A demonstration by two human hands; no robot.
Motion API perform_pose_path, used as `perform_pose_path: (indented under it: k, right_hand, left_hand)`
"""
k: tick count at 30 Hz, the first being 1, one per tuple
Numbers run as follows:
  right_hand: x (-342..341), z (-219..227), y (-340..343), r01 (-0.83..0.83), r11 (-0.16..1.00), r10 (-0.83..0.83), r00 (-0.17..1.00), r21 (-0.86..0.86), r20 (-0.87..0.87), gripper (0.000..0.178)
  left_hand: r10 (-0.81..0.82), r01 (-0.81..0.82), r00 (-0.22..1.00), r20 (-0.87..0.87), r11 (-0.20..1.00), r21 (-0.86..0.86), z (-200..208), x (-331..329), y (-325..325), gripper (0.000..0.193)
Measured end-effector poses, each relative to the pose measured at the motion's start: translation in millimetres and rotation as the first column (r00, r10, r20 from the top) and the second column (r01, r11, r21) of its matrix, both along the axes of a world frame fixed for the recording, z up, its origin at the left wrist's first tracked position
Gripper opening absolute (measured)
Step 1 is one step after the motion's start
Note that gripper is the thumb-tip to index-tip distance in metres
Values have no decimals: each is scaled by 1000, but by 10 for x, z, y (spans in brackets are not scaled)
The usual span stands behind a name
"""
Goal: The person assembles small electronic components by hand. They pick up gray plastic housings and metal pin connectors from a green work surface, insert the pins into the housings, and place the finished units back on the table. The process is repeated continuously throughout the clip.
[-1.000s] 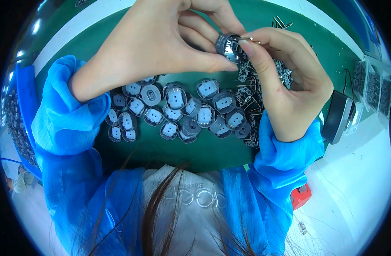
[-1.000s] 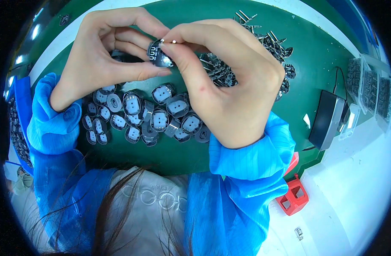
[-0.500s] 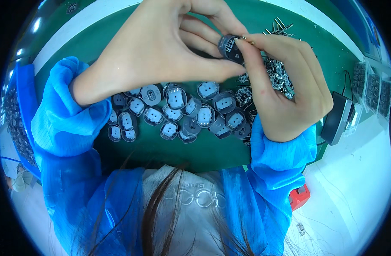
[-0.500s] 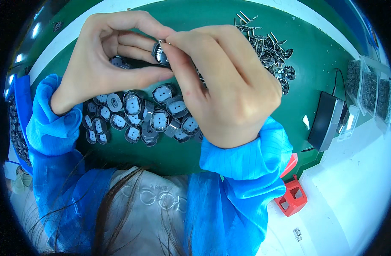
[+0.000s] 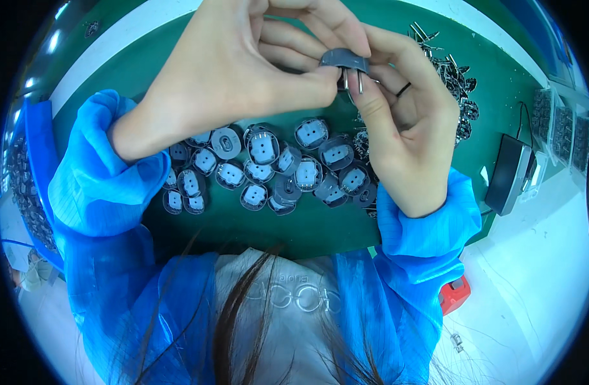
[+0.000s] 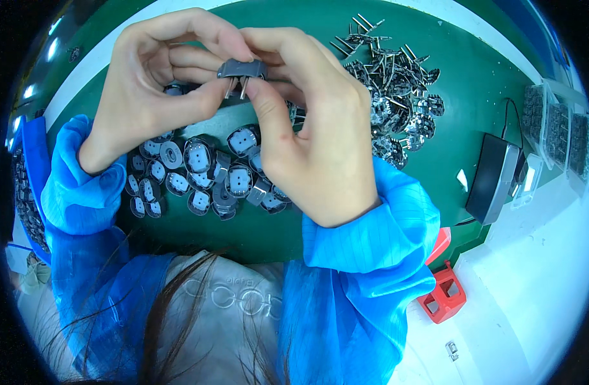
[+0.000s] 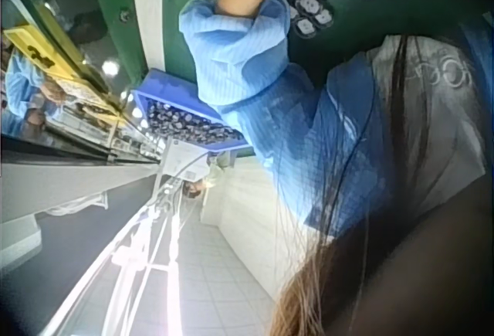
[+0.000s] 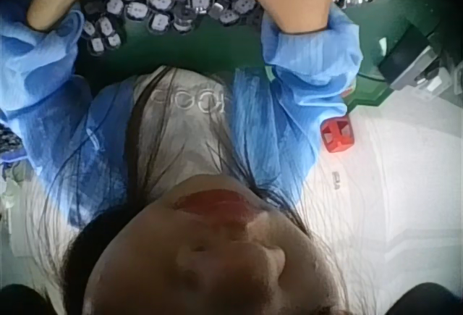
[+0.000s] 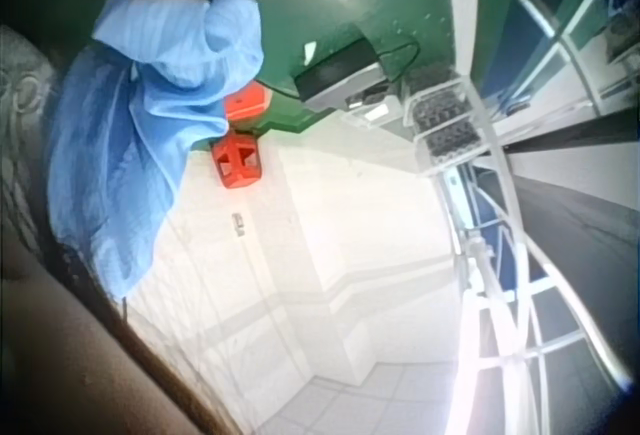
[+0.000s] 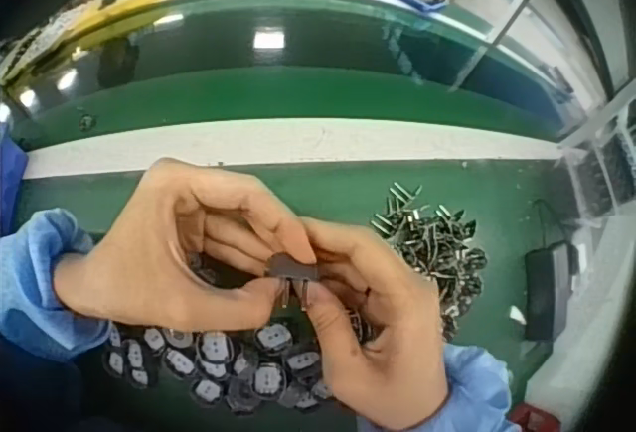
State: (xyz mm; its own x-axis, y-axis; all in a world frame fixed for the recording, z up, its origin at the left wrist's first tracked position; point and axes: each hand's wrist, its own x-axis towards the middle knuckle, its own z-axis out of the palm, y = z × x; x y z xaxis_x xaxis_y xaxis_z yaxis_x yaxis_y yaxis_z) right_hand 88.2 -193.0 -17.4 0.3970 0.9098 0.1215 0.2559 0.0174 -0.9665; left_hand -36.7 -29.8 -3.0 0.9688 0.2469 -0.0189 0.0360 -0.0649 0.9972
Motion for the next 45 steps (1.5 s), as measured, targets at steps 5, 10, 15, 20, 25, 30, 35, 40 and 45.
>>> perform_pose_path:
  k: [5, 10, 15, 20, 25, 30, 35, 40, 45]
  right_hand:
    - [81, 57, -35, 185, 983, -180, 960, -6, 214, 27]
    - [356, 51, -64, 231, 972, -122, 663, -47, 739, 24]
    - [187, 80, -96, 97, 988, 24, 669, -119, 743, 24]
    - [128, -20, -91, 172, 974, -8, 674, -147, 738, 15]
    - [47, 76, -25, 178, 983, -121, 796, -39, 593, 15]
    - [27, 33, -8, 267, 963, -246, 859, 17, 448, 16]
    - [59, 3, 47, 121, 979, -198, 761, 164, 618, 17]
    - [80, -31, 25, 163, 966, -254, 745, 201, 617, 19]
    - [49, 9, 76, 84, 964, -220, 785, 251, 580, 22]
  left_hand:
    - [53, -53, 998, 34, 998, -19, -37, 133, 112, 23]
    - [285, -290, 951, 118, 692, 662, -154, 186, 823, 21]
    - [330, -318, 908, 258, 143, 937, -338, 58, 1249, 24]
    - [152, -199, 975, 160, 295, 935, -55, 113, 868, 27]
    - [-444, 613, 790, -422, 581, 536, 237, 19, 863, 31]
    - [-517, 603, 797, -312, 645, 469, 58, 133, 729, 36]
    - [-404, 434, 890, -213, 601, 671, 54, 113, 574, 55]
    - [-344, 425, 901, -265, 580, 694, 104, 183, 546, 47]
    - [-248, 243, 968, -39, 885, 397, 32, 77, 285, 37]
